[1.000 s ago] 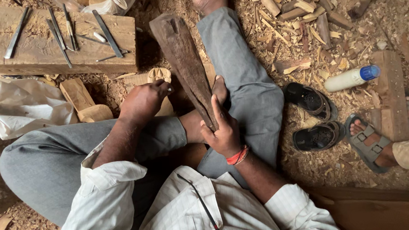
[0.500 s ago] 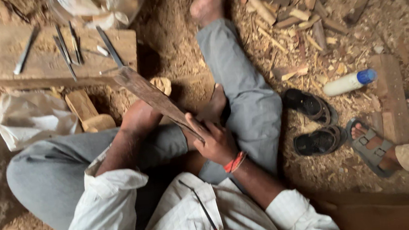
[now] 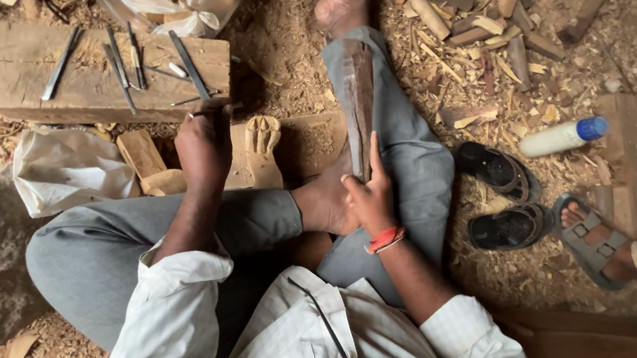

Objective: The person sits on the floor and carves a small wooden piece using a chisel and a wooden mallet. They repeatedly strike the chisel to shape the wood, occasionally adjusting the piece and clearing away wood shavings.

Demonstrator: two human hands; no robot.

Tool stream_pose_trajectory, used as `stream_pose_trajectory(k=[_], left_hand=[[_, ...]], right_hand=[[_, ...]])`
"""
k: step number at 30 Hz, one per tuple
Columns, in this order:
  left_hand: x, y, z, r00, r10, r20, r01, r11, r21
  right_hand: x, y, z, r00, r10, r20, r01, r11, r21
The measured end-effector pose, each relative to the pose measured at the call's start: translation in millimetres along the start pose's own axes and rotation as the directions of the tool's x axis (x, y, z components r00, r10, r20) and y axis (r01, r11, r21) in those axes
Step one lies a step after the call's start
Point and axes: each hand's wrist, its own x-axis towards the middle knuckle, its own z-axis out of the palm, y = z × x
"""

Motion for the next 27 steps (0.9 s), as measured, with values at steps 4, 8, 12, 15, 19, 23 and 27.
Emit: stream_pose_trajectory(k=[4,8,12,15,19,23,27], left_hand=[[-4,-4,-4,0.953,-0.288,0.091,0.301,0.885,-0.354],[4,-6,-12,0.955,-0.244,0.169,0.291,0.882,-0.371],[8,-15,-33,0.989,-0.028,0.143,0.044,0.993,-0.110],[28,-41,-55,0.969,-0.176,0.176,0.141,0.971,0.193],[66,-104,-91,0.936,-0.353,0.005,0.326,0.870,0.370],[84,-171,-101,0.872,-0.480,-0.096,0.482,0.807,0.342],[89,-206,-85,0.818,-0.569,-0.084,0.546,0.724,0.422]], right_hand=[[9,10,0,0.995,0.096,0.040,-0.098,0.994,0.055],[24,10,-2,0.952,0.281,0.121,-0.287,0.958,0.030],[35,11,-12,0.885,0.416,0.207,-0.439,0.895,0.080],[42,12,-15,0.867,0.439,0.234,-0.477,0.867,0.142],[44,7,-12,0.868,0.441,0.228,-0.476,0.869,0.132],[49,6,-13,0.848,0.474,0.238,-0.503,0.861,0.078],[55,10,-11,0.836,0.507,0.209,-0.528,0.848,0.055]])
